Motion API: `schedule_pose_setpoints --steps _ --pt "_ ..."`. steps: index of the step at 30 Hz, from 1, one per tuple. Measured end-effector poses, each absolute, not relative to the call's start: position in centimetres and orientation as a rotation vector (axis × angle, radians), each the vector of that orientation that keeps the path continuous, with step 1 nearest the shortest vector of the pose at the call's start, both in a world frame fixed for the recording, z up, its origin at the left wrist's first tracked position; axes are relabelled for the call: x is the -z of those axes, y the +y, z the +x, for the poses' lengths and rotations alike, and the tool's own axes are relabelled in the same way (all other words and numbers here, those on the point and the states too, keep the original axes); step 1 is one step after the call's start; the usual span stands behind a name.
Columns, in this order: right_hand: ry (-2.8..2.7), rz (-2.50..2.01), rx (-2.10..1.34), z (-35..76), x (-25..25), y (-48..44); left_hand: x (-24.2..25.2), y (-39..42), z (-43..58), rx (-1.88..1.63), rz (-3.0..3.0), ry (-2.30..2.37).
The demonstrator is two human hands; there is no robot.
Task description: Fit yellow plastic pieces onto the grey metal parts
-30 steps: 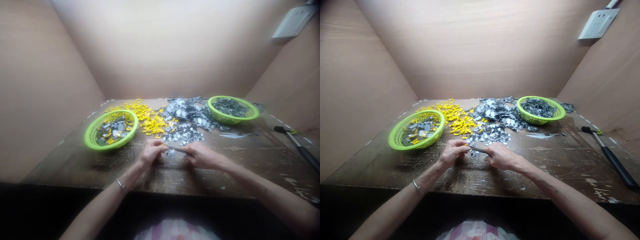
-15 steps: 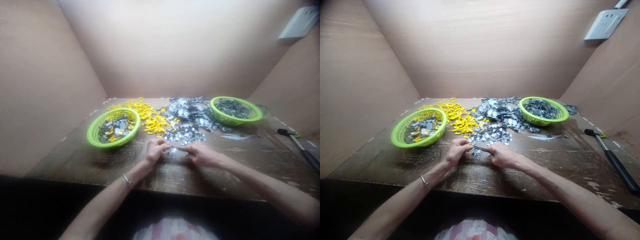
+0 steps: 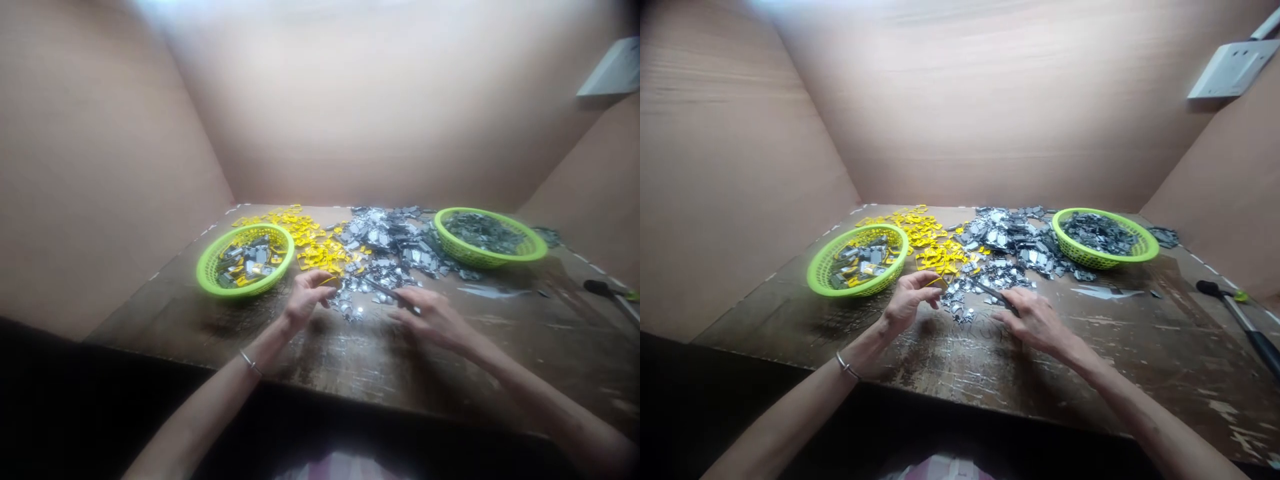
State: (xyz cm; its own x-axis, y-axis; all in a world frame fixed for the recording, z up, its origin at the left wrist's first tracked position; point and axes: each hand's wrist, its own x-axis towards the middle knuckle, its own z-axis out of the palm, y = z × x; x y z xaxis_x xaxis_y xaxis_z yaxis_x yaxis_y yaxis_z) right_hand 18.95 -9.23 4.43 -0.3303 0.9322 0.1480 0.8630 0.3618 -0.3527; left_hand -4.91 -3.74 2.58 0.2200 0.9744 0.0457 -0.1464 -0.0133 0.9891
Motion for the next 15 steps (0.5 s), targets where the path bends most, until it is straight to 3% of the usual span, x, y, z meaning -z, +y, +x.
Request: schedule_pose_setpoints --steps 9,15 --pt "-2.202 -1.479 -0.57 19.0 -5.8 -10.0 -4.4 -4.4 -4.9 -1.159 1.167 0.802" --pt "-2.362 -1.413 -0.39 16.2 -7.4 -10.4 -3.2 -5.7 -2.9 -1.192 1.155 0.745"
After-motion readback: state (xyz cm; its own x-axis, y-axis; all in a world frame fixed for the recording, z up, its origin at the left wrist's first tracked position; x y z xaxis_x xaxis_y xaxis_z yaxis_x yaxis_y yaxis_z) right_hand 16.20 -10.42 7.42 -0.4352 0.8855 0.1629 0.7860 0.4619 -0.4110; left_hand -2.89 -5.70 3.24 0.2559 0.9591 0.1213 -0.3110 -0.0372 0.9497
